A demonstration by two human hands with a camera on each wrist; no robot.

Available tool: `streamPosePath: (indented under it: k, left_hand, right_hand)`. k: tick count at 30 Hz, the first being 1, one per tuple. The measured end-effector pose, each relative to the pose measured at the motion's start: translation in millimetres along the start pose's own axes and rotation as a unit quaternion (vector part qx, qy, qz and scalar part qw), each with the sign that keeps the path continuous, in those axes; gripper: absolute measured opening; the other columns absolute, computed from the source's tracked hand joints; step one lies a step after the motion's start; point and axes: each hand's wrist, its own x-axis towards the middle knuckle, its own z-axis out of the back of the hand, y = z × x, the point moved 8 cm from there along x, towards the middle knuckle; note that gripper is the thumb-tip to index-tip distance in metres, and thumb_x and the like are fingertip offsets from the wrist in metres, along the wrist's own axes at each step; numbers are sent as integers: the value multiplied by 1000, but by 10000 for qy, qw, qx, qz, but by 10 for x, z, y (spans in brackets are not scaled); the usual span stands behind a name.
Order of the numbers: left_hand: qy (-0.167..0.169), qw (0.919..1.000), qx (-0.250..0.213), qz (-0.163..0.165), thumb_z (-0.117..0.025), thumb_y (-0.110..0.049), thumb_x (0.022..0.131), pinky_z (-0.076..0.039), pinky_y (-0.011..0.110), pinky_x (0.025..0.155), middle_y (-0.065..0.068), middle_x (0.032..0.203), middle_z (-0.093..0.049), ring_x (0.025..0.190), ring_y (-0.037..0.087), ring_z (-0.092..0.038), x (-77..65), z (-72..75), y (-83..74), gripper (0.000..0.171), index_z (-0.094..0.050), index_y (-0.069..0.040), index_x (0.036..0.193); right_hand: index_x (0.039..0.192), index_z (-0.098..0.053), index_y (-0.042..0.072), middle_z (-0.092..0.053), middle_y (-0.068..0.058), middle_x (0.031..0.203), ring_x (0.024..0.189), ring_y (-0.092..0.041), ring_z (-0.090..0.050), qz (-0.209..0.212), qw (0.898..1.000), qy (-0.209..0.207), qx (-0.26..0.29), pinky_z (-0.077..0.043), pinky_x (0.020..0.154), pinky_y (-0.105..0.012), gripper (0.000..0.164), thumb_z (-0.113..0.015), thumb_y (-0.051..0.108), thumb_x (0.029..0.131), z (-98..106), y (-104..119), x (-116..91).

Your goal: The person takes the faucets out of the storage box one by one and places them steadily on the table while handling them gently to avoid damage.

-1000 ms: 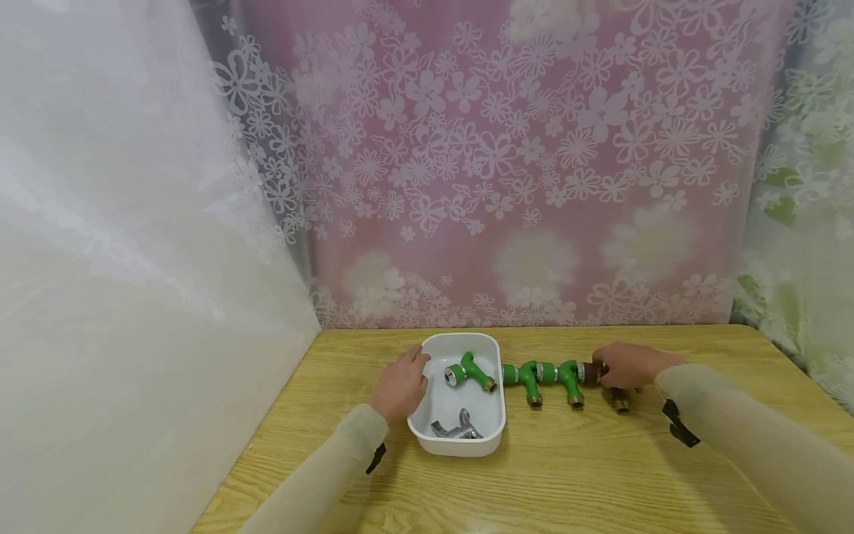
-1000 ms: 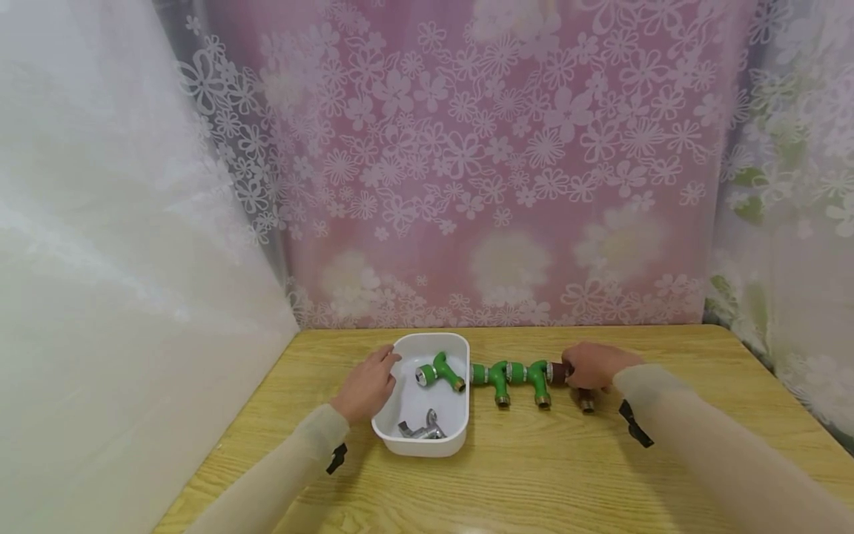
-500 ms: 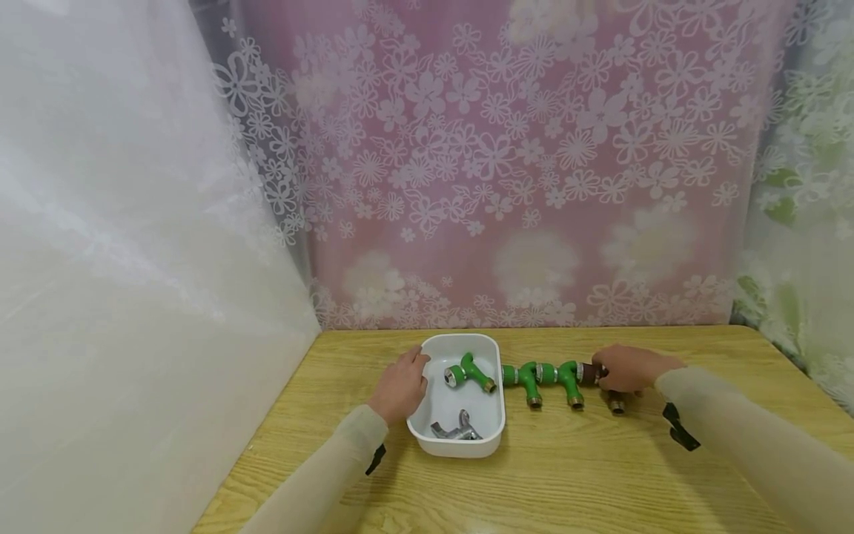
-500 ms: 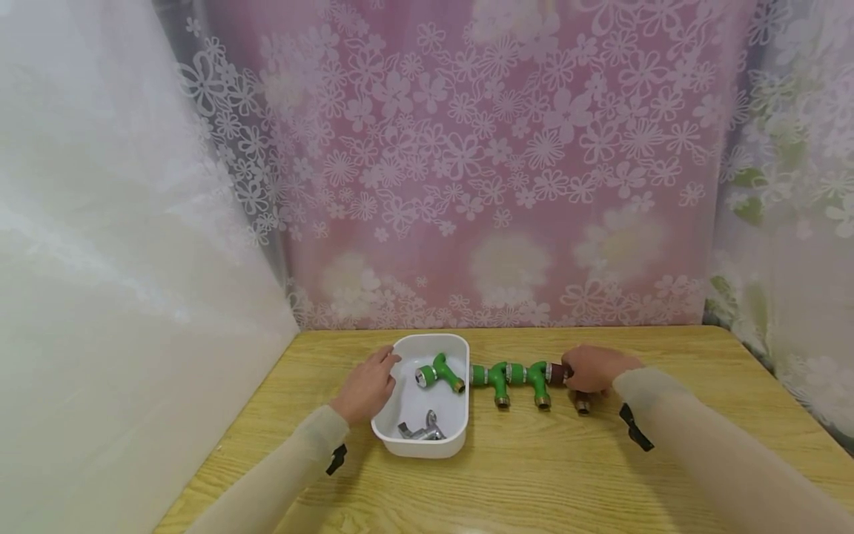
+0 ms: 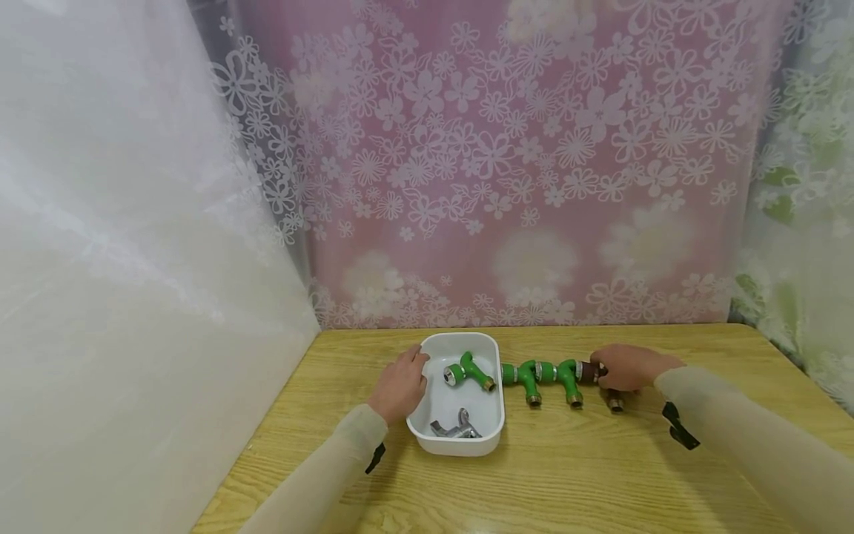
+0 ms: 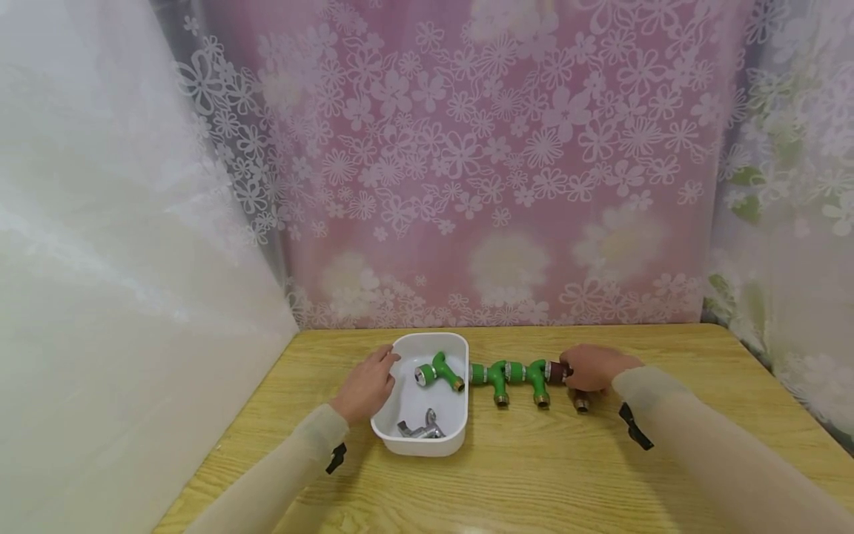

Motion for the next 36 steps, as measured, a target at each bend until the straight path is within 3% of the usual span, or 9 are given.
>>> streamPosePath:
  k: [10, 17, 20, 25, 36]
  left_hand:
    - [23, 10000, 19, -35, -52, -19, 103, -49, 49, 106, 16, 154, -45, 137, 32, -50, -13, 11, -10, 39, -55, -7, 140]
    - [47, 10000, -11, -24, -51, -19, 104, -49, 50, 106, 16, 154, -44, 138, 32, -49, -11, -4, -7, 39, -54, -6, 140]
    - [64, 10000, 12, -6, -51, -20, 104, -48, 50, 107, 16, 155, -42, 139, 32, -48, -5, -3, -2, 39, -53, -6, 141]
    - [85, 10000, 5, 7, -50, -20, 104, -47, 51, 108, 16, 156, -41, 139, 33, -47, -1, 2, 10, 40, -53, -6, 142]
    - [79, 9999, 26, -60, -52, -20, 104, -49, 50, 106, 16, 155, -42, 138, 32, -49, -12, 16, 2, 40, -53, -6, 141]
  right_hand:
    - [118, -66, 7, -66, -3, 97, 77, -18, -54, 13, 9999, -14, -157, -47, 69, -39, 25, -67, 17, 95, 6, -7, 14]
    - [132, -63, 8, -70, -13, 115, 95, -29, -67, -162, 9968, -186, -758, -55, 70, -47, 48, -68, 34, 93, 81, -2, -30]
    - [133, -62, 8, -70, -13, 115, 94, -30, -69, -140, 9955, -291, -896, -56, 66, -46, 50, -67, 38, 93, 139, 39, -42]
    - [133, -62, 8, -70, -13, 116, 89, -27, -69, 168, 9924, -514, -1103, -56, 66, -46, 45, -65, 33, 96, 243, 238, -29]
    - [129, -63, 13, -68, -10, 121, 99, -27, -68, 862, 9840, -709, -1387, -57, 79, -47, 35, -65, 28, 97, 377, 887, 111]
